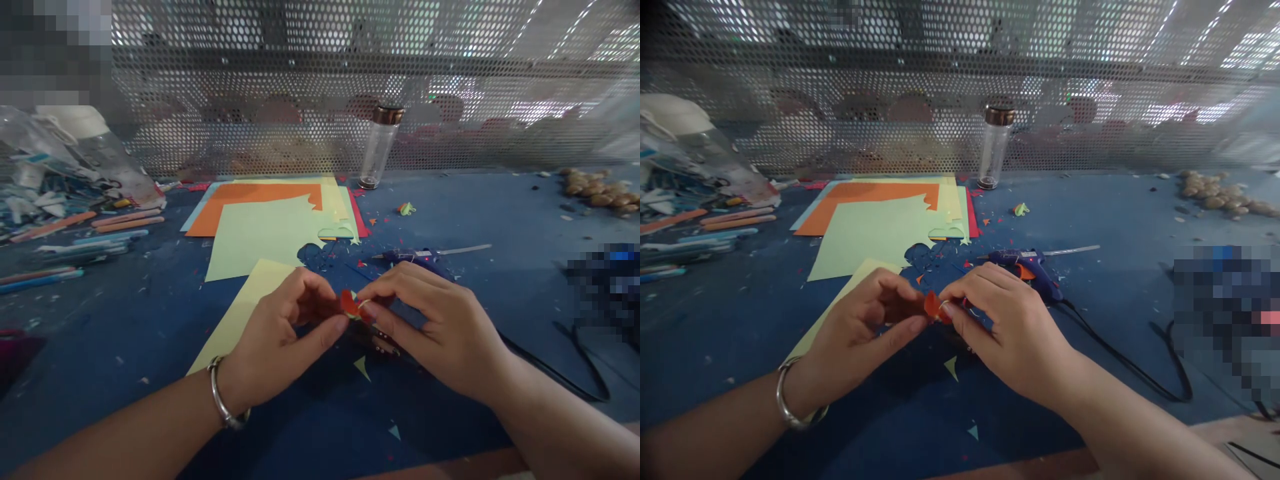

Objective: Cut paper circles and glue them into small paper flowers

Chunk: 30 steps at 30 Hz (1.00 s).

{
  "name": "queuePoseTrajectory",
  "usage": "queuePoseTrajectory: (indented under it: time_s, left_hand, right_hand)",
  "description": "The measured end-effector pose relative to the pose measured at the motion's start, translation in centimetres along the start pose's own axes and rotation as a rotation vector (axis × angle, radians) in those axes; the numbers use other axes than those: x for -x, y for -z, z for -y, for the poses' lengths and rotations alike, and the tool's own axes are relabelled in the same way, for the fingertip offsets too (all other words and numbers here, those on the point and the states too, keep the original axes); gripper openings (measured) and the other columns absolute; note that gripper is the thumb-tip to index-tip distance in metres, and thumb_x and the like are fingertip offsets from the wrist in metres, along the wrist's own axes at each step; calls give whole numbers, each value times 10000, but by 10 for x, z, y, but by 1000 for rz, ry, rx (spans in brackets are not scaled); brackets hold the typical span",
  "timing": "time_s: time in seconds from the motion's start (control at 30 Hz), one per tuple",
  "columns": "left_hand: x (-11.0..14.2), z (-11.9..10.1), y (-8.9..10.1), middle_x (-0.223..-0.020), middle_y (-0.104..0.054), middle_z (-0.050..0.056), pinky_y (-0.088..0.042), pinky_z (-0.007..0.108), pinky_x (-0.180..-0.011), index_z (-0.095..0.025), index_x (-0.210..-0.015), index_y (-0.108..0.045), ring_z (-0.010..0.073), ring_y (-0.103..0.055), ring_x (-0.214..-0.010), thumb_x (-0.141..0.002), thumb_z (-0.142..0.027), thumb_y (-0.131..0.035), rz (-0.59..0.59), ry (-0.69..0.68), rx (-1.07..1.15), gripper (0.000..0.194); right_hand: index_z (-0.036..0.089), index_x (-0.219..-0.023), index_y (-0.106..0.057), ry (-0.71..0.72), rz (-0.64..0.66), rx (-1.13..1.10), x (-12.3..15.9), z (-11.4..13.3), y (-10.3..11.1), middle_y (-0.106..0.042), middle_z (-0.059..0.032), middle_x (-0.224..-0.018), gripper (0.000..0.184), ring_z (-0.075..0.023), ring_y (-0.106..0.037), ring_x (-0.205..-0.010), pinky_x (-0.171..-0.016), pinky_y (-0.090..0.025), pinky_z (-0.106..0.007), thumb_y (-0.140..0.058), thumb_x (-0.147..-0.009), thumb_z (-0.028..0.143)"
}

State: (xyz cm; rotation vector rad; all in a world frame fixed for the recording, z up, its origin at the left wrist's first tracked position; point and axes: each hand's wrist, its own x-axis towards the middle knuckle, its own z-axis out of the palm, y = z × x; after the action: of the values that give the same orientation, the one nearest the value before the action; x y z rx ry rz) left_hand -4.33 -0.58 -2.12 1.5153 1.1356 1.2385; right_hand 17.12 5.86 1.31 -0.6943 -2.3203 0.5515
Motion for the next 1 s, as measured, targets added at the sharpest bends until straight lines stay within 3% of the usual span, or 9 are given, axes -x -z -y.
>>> queuePoseTrajectory:
  time_s: [0.1,0.2,0.43,0.73,1.0]
  left_hand:
    - [-2,3,0,-1058,-616,2,-562,265,-803,-240,-1102,-539,108,-659,-877,-932,-310,-698,39,110,176,243]
    - [-5,2,2,-1081,-614,21,-533,242,-781,-215,-1133,-569,99,-641,-871,-922,-313,-712,100,161,157,273]
    - [-7,0,3,-1055,-636,25,-521,257,-774,-204,-1123,-593,105,-606,-845,-900,-272,-728,188,86,29,270]
    - [-5,4,-2,-1010,-627,25,-580,294,-848,-213,-1242,-506,123,-671,-886,-844,-142,-720,86,-1,6,457]
    - [-3,1,-2,-994,-656,21,-584,252,-850,-214,-1294,-468,110,-674,-910,-870,-75,-658,38,-153,-155,485]
  right_hand:
    - [190,-962,-714,3,14,-9,-1,1,-1,-706,-7,-880,129,-109,-639,-826,-774,-490,-230,-635,-924,95]
    - [186,-942,-710,1,32,-10,-2,1,-3,-701,-12,-866,125,-116,-638,-808,-758,-489,-239,-629,-919,93]
    - [185,-892,-685,47,67,-13,-3,2,-4,-688,-9,-816,134,-121,-635,-773,-756,-492,-257,-597,-923,88]
    - [188,-866,-654,57,101,-1,-3,4,-6,-668,-5,-800,142,-125,-618,-762,-718,-486,-254,-586,-901,68]
    - [188,-873,-652,38,120,0,-2,3,-8,-665,-9,-817,137,-130,-605,-772,-710,-467,-256,-593,-896,67]
